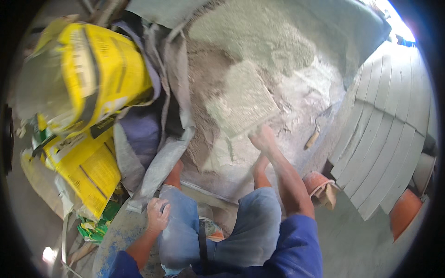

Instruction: The person scoops a light-colored powder from a large sack using a small square tile and pours it into a yellow bag. The person repeats this scooping and pouring action multiple times.

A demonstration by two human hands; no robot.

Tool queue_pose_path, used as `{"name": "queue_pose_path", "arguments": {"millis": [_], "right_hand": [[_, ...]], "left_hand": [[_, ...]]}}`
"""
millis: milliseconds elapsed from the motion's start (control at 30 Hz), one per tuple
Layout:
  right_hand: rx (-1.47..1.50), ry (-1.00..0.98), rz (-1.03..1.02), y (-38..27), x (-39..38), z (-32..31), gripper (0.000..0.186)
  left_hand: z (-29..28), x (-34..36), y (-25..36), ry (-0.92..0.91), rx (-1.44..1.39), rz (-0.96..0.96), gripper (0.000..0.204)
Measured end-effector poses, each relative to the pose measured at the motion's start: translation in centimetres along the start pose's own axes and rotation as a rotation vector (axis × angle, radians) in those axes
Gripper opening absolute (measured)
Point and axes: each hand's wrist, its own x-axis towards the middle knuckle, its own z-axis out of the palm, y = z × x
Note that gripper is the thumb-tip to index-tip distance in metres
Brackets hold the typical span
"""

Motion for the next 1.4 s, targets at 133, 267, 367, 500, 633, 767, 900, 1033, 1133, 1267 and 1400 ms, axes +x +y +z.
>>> {"name": "queue_pose_path", "arguments": {"millis": [133,267,367,500,633,767,900,1033,1133,1267,1400], "right_hand": [[-0.069,-0.122,0.029,-5.1,-4.8,-8.4,0.032],[-0.009,-0.147,-0.11,-11.3,-10.3,-16.1,0.032],[0.013,-0.207,-0.134,-16.4,-12.7,-19.9,0.032],[-0.031,-0.279,-0.382,-25.3,-14.1,-24.0,0.032],[-0.155,-0.284,-0.548,-35.3,-14.3,-24.7,0.033],[-0.266,-0.419,-0.451,-42.5,-13.1,-23.6,0.035],[-0.295,-0.502,-0.351,-46.3,-11.4,-21.3,0.038],[-0.338,-0.581,-0.306,-49.1,-9.9,-18.8,0.036],[-0.375,-0.618,-0.205,-50.5,-8.5,-17.6,0.033],[-0.382,-0.631,-0.191,-51.9,-5.7,-15.8,0.035],[-0.535,-0.615,-0.247,-54.4,-2.2,-14.0,0.031]], "left_hand": [[-0.3,-0.4,0.5,-0.01,0.13,-0.039,0.018],[-1.4,0.0,3.1,0.148,0.047,-0.006,0.024],[-4.1,2.1,7.7,0.346,-0.379,-0.23,0.034],[-14.1,10.9,11.9,0.94,-0.799,-0.155,0.047],[-24.3,20.1,12.5,1.095,-0.74,-0.188,0.063],[-25.5,23.6,10.1,0.951,-0.452,-0.365,0.071],[-24.7,22.7,5.1,0.688,-0.498,-0.288,0.062],[-22.5,20.3,2.6,0.746,-0.71,-0.163,0.037],[-21.4,19.5,1.9,0.659,-0.8,-0.236,0.04],[-20.9,19.0,2.7,0.782,-0.753,-0.137,0.043],[-21.8,18.1,4.4,0.732,-0.79,-0.144,0.05]]}}
